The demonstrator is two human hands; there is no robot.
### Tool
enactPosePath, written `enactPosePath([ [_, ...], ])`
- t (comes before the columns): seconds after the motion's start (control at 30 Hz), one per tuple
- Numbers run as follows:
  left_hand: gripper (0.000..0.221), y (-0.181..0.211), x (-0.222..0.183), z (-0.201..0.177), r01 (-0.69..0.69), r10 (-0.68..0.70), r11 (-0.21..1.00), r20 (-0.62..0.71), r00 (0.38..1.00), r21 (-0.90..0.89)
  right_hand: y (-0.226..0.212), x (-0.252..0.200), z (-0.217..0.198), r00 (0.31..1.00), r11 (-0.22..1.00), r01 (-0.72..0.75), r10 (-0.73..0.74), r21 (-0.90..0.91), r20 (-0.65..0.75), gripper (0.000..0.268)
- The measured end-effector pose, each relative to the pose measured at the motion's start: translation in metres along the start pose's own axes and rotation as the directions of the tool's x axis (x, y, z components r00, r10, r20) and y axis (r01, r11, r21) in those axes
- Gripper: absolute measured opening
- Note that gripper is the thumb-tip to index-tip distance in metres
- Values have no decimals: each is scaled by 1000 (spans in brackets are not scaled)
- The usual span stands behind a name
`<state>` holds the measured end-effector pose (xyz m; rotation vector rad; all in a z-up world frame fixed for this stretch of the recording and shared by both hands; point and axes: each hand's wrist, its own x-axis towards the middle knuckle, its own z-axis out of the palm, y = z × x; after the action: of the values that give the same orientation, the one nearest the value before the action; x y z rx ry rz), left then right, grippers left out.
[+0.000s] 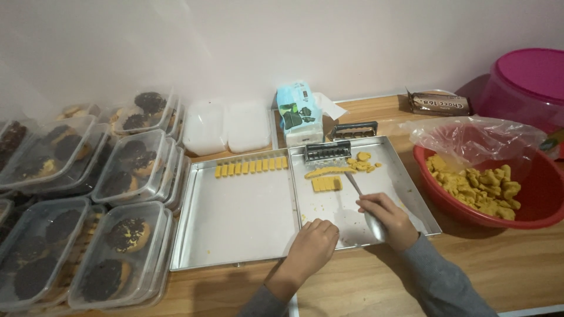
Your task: Cutting small rectangular strips of dough and arranging them in rows on a metal tray for baking.
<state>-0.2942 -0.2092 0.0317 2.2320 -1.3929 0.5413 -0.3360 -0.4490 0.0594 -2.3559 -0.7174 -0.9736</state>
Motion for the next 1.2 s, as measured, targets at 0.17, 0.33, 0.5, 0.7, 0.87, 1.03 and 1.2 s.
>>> enactPosePath([
  [0.17, 14, 1, 0, 1, 18, -18, 996, 10, 1000, 84, -17, 6, -13, 987, 987, 140, -145, 74, 66, 79],
  [0.33, 14, 1, 0, 1, 7, -10, 995, 30, 999, 98, -1, -7, -2, 966, 973, 221, -227, 61, 122, 64],
  [0.5, 19, 0, 1, -1, 12, -16, 998, 52, 999, 64, 1, -12, 9, 965, 974, 206, -218, 93, 147, 50],
  [0.7, 31, -2, -2, 1, -56, 44, 987, 78, 996, 151, 8, -16, 11, 965, 985, 148, -164, 90, 204, 54],
  [0.87, 40, -5, -2, 0, -165, 155, 981, 98, 983, 103, 7, -17, 11, 961, 989, 128, -143, 79, 239, 57],
  [1.03, 28, -1, 1, -8, -250, 247, 951, 41, 968, 181, 2, -10, 10, 959, 984, 115, -146, 136, 243, 53],
  [1.2, 17, 3, 4, -12, -235, 212, 952, 129, 969, 198, 6, -9, 14, 962, 981, 113, -148, 158, 230, 53],
])
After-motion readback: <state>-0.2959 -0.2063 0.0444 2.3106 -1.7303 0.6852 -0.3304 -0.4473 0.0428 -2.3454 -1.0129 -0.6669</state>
